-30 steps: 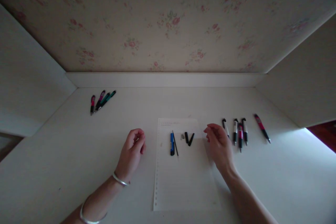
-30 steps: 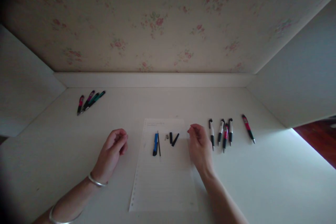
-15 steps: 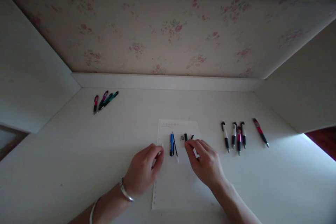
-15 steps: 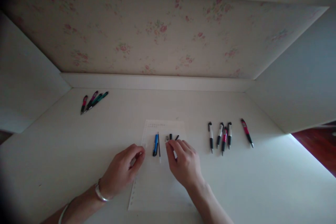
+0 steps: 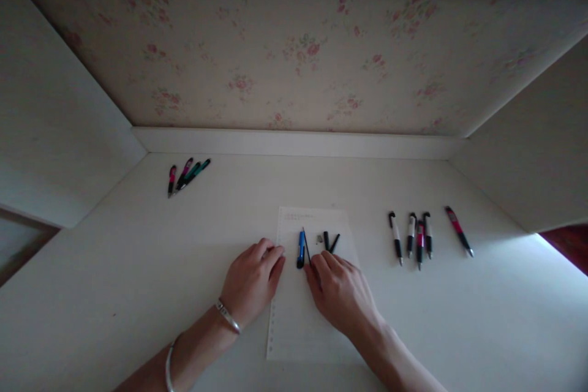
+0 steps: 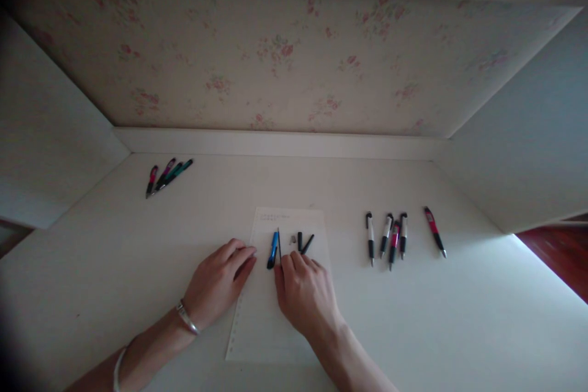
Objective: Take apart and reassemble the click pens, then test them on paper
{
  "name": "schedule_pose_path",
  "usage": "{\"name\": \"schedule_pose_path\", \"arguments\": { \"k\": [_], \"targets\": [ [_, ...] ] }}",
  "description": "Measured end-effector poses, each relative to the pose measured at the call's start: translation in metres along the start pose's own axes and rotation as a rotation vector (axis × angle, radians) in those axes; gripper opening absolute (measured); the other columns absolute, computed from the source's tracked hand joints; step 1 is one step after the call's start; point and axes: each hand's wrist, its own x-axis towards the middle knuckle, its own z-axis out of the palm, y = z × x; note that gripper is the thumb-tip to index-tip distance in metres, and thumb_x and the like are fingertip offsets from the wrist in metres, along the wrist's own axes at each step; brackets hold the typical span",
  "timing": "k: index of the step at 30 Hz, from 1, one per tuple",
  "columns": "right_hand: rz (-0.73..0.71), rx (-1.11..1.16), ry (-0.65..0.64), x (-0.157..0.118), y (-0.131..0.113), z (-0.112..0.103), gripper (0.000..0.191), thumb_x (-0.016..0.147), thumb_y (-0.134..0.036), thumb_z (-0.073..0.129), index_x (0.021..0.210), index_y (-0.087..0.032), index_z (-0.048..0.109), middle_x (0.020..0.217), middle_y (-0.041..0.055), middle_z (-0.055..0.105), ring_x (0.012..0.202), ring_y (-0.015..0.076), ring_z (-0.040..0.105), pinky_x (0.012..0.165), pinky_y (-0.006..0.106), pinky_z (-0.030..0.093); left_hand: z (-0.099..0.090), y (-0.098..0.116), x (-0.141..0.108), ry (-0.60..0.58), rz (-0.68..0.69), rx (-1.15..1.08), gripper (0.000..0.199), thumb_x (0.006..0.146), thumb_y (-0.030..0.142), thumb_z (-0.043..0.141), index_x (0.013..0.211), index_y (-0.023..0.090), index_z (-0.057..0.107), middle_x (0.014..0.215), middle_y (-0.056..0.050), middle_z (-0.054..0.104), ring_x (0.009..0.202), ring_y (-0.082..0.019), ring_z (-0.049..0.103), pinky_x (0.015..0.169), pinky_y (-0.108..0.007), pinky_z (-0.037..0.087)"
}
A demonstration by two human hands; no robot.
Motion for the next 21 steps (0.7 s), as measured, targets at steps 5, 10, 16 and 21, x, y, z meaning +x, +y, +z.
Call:
{"name": "schedule_pose_path", "arguments": {
  "k": [5,10,16,21],
  "targets": [
    [0.062,-0.125,-0.049,0.005,-0.011,-0.001,0.018,0.099,-0.019,0.049,0.083,-0.020,0.056,0.076,0.0029,0.065,0.067,0.0201,0.066,0.058,0.030,0.037,0.001,0.000,0.001,0.019,-0.013,0.003,0.019,0.097,0.021,0.056,0.113,0.019,0.065,0.101,-0.007,0.068,0.088,-0.023,0.068,0.079,-0.038,0.057],
    [0.072,-0.242,-0.141,0.009,-0.019,-0.004,0.014,0.098,-0.015,0.052,0.084,-0.020,0.055,0.076,0.0035,0.065,0.064,0.0224,0.071,0.047,0.030,0.030,0.001,0.001,0.001,0.025,-0.028,-0.007,0.015,0.097,0.021,0.057,0.107,0.020,0.067,0.098,-0.005,0.068,0.084,-0.022,0.068,0.076,-0.035,0.056],
    [0.149,-0.263,-0.184,0.010,-0.024,-0.006,0.013,0.099,-0.015,0.051,0.087,-0.019,0.053,0.074,0.0026,0.067,0.058,0.0209,0.072,0.043,0.030,0.022,0.000,0.002,0.001,0.015,-0.033,-0.089,0.013,0.098,0.019,0.055,0.095,0.021,0.068,0.093,-0.004,0.067,0.080,-0.021,0.067,0.074,-0.034,0.054],
    [0.229,-0.218,-0.177,0.012,-0.024,-0.003,0.014,0.099,-0.014,0.053,0.086,-0.019,0.052,0.077,0.0034,0.070,0.061,0.0221,0.074,0.043,0.028,0.025,0.004,-0.002,0.000,0.048,-0.042,-0.157,0.016,0.099,0.016,0.050,0.090,0.020,0.063,0.089,-0.004,0.066,0.077,-0.020,0.066,0.071,-0.033,0.054]
  ]
}}
